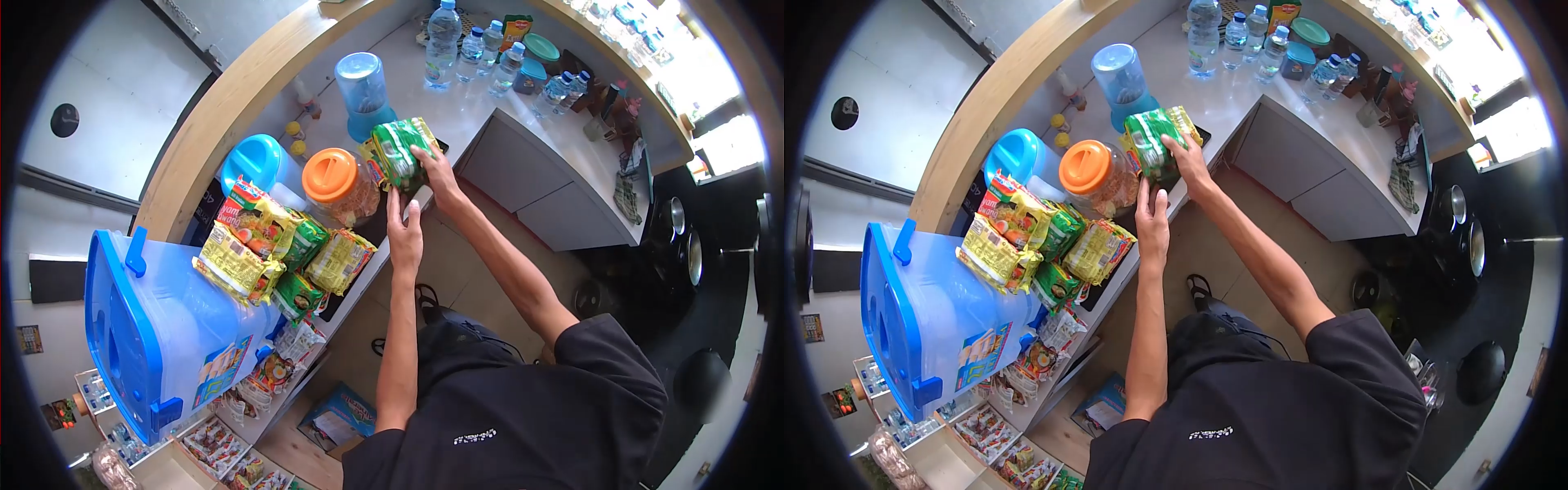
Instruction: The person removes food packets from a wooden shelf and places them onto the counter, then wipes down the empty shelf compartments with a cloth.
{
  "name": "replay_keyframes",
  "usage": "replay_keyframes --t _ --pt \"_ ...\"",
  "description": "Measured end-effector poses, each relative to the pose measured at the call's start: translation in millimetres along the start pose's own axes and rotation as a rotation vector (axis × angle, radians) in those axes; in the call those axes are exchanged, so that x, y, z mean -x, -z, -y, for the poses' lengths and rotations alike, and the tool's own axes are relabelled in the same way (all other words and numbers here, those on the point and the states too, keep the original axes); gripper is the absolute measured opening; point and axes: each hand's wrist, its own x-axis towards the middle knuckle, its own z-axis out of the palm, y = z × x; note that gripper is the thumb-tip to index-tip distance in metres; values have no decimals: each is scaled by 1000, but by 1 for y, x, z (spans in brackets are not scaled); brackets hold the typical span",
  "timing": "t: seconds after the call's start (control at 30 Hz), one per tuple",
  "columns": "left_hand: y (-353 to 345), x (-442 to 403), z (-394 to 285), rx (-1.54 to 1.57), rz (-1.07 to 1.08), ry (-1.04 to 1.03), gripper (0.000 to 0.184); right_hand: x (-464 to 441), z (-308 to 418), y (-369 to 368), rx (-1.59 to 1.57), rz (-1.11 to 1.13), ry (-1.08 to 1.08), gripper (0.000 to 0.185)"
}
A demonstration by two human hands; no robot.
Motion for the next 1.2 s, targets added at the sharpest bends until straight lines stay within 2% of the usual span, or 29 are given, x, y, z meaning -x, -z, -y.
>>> replay_keyframes --t 0.1,0.2,0.3,0.4,0.53,0.57,0.7,0.83,1.07,1.13,1.17,1.2 --pt "3 9 10 32 -107 -20 50 -39 -9 -11 123 26 -52 52" --pt "24 35 32 110 -3 202 44 -67 -29 -16 238 51 -46 57" --pt "46 73 56 94 -56 296 42 -82 -42 -16 292 121 -74 64" --pt "73 112 80 125 -167 417 43 -77 -37 -20 340 141 -65 63" --pt "103 153 94 158 -321 522 44 -81 -45 -17 1037 29 168 63" --pt "111 162 96 173 -354 549 44 -87 -57 -13 1061 60 301 62" --pt "134 180 104 228 -455 576 45 -72 -43 -11 1145 34 222 68" --pt "144 191 95 270 -524 545 45 -61 -43 -6 1176 14 299 68" --pt "155 235 102 356 -538 526 48 -28 -57 13 1016 -107 586 65" --pt "162 250 101 382 -550 506 48 -4 -58 13 1004 -142 501 59" --pt "167 259 100 391 -564 496 49 7 -68 14 960 -189 592 55" --pt "173 269 100 400 -582 484 49 21 -77 17 874 -177 478 53"
